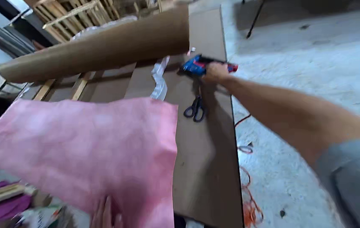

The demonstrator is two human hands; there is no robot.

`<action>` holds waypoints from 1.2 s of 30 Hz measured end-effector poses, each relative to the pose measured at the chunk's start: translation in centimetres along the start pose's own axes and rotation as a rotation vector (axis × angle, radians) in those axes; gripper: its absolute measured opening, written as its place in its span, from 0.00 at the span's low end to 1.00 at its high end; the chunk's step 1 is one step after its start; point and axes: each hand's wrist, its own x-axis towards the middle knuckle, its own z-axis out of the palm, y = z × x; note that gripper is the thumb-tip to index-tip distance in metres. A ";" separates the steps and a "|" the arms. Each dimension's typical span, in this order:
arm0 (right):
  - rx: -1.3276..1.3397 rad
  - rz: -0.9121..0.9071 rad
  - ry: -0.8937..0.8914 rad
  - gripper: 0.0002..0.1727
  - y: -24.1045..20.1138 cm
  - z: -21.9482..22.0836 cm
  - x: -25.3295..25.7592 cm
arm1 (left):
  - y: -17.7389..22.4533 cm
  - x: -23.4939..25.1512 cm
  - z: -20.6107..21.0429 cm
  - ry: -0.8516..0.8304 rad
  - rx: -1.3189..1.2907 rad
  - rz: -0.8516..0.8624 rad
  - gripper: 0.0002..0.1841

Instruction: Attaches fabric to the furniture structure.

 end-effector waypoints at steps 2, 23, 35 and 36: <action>-0.003 0.003 -0.033 0.29 -0.1 -1.2 -1.5 | 0.8 -0.2 -1.7 -0.114 -0.057 0.021 0.32; 0.928 1.004 0.456 0.30 -12.2 17.6 -79.7 | 16.3 6.1 -0.5 -1.121 0.651 1.604 0.39; 0.956 0.915 0.492 0.25 -20.5 26.6 -82.5 | 15.1 3.9 -0.9 -0.752 1.341 1.536 0.20; 0.975 0.915 0.503 0.25 -21.4 26.9 -82.1 | 14.7 4.5 -0.7 -0.756 1.313 1.533 0.16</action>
